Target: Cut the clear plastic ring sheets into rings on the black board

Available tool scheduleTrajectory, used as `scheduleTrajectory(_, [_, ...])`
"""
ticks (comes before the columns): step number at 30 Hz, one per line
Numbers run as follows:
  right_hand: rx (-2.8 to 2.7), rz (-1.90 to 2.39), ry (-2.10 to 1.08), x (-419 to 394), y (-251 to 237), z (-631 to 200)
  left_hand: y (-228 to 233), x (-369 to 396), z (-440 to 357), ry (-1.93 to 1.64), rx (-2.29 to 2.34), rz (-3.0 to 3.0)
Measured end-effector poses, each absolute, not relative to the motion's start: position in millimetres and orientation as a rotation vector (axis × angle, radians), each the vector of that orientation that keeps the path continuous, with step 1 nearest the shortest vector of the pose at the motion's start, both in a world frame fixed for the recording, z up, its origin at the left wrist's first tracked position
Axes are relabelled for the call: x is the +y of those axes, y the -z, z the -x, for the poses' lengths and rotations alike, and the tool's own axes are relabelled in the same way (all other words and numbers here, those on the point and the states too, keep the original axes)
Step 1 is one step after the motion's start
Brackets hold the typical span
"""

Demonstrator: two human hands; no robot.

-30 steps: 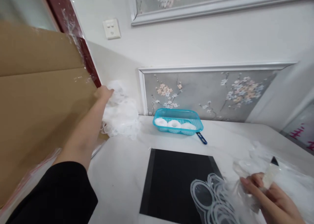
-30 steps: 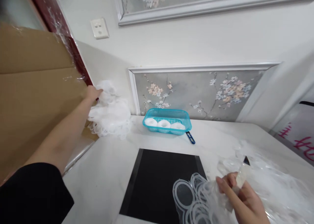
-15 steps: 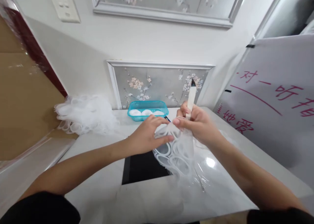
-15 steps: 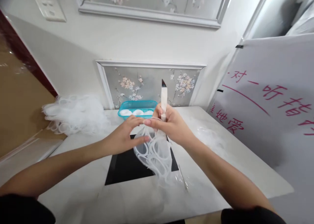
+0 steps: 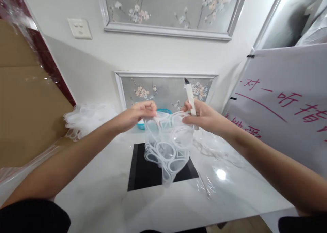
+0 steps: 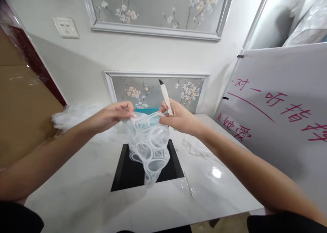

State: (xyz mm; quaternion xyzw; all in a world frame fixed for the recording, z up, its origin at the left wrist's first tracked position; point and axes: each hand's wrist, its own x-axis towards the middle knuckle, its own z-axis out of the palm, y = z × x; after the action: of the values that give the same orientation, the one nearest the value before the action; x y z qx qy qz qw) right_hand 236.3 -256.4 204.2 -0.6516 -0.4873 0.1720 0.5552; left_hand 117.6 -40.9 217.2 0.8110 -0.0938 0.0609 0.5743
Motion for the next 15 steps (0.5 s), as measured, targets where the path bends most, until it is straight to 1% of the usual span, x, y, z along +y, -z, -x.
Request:
scheduleTrajectory(4, [-1.166, 1.359, -0.792, -246.1, -191.1, -245.2, -247.4, -37.6, -109.7, -0.272, -0.242, -1.882])
scheduleTrajectory(6, [-1.241, 1.263, -0.886, -236.9, -184.0, -247.0, -259.7, -34.2, -107.3, -0.319, -0.256, -1.915])
scheduleTrajectory(8, [-1.293, 1.172, -0.851, -225.8, -178.2, -244.7, -268.9, -29.4, -104.9, -0.376, -0.266, -1.959])
scheduleTrajectory(11, [-1.301, 1.111, -0.664, -208.4, -174.8, -233.1, -276.4, -22.6, -100.9, -0.465, -0.231, -2.127])
scheduleTrajectory(13, [-1.284, 1.155, -0.549, -198.8, -176.0, -223.6, -278.0, -20.4, -98.0, -0.55, -0.15, -2.256])
scheduleTrajectory(15, [-1.27, 1.301, -0.414, -191.8, -177.9, -218.7, -278.0, -19.5, -94.9, -0.628, -0.068, -2.326])
